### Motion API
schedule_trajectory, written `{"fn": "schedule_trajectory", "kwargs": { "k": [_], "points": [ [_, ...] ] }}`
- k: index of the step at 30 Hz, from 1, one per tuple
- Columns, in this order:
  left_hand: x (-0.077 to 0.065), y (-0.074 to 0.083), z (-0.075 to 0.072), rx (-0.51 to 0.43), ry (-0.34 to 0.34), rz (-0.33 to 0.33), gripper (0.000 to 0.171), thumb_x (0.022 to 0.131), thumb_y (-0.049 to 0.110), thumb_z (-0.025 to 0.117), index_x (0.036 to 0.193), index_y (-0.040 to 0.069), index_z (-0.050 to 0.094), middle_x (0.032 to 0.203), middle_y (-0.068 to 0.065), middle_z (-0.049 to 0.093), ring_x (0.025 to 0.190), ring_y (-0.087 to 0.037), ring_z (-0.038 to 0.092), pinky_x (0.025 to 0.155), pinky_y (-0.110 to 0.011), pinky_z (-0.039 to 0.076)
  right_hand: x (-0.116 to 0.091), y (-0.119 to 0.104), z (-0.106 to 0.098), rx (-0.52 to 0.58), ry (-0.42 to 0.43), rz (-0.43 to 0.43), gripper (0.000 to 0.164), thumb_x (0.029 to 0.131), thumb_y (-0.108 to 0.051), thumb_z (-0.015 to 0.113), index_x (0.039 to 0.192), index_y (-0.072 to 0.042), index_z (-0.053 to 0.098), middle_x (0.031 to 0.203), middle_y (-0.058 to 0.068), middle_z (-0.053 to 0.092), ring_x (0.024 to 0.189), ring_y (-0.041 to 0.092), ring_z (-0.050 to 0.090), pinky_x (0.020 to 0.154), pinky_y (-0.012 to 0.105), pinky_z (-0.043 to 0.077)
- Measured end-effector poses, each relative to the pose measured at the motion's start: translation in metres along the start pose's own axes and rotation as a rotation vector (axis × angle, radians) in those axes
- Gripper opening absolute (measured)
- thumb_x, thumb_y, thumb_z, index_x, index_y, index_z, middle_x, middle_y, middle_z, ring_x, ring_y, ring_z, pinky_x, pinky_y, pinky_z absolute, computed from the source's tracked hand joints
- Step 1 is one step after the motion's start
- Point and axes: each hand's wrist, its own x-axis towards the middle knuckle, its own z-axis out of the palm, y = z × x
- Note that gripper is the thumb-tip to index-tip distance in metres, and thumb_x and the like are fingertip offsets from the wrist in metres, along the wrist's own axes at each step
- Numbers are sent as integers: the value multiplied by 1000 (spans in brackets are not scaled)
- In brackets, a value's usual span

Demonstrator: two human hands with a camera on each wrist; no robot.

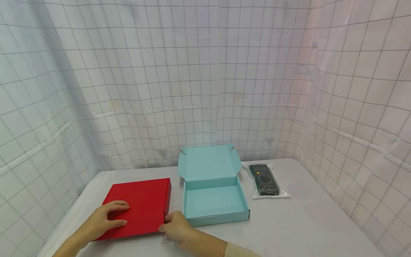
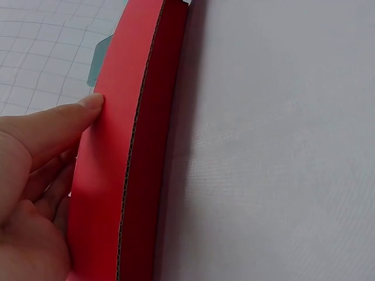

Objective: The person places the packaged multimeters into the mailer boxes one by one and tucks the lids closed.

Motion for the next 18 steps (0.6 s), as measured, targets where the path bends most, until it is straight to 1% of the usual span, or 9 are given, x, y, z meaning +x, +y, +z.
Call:
{"fn": "schedule_trajectory", "kwargs": {
  "k": [4,8,10,12,13,14,15,16,18],
  "points": [
    [-1,1,3,34,22,8,44,82,25,89,122,11,75,129,-1,64,124,-33,56,97,-42,54,0,1,-3,-2,-20,4,27,95,3,69,119,13,62,105,7,66,91,24,62,87,37,57],
    [-1,2,5,49,45,12,42,82,24,89,120,12,76,127,1,64,123,-32,57,96,-40,54,1,0,-8,-20,-44,9,32,96,0,69,124,14,60,108,8,66,94,26,64,90,40,57],
    [-1,2,6,56,58,16,41,82,23,89,120,13,76,126,2,64,123,-31,57,97,-41,54,1,-2,-10,-23,-56,8,34,96,-1,69,125,14,60,110,8,67,95,26,64,91,41,57],
    [-2,2,7,59,68,21,40,82,23,89,119,14,76,126,3,64,122,-31,57,97,-44,53,0,-4,-12,-49,-69,-8,36,96,-2,70,127,14,60,111,7,67,96,25,64,91,42,57],
    [-2,3,8,61,74,22,40,82,22,89,119,14,76,126,3,64,122,-31,58,98,-44,53,-1,-5,-12,-82,-72,-22,38,95,-3,71,127,14,61,111,6,67,97,24,63,90,42,57],
    [-2,3,8,65,78,25,40,82,22,89,119,14,77,126,3,65,122,-31,58,98,-45,53,-1,-7,-13,-130,-77,-48,38,95,-4,72,127,13,62,112,7,68,97,24,63,89,41,58],
    [-2,2,8,65,79,26,40,82,22,89,119,14,77,126,2,65,122,-31,58,98,-45,53,-2,-9,-14,-197,-87,-103,37,94,-5,72,126,13,64,111,7,70,97,21,64,87,38,59],
    [-3,2,8,64,80,28,40,82,22,89,119,13,76,126,2,65,122,-31,58,98,-45,53,-2,-11,-15,-274,-93,-168,36,93,-6,73,124,11,67,110,7,71,95,19,65,84,36,59],
    [-3,2,9,65,86,28,40,82,22,89,119,14,77,126,3,65,122,-31,58,98,-44,53,-2,-16,-19,-490,-101,-344,32,93,-9,74,121,7,72,108,5,74,93,15,67,79,28,59]
  ]
}}
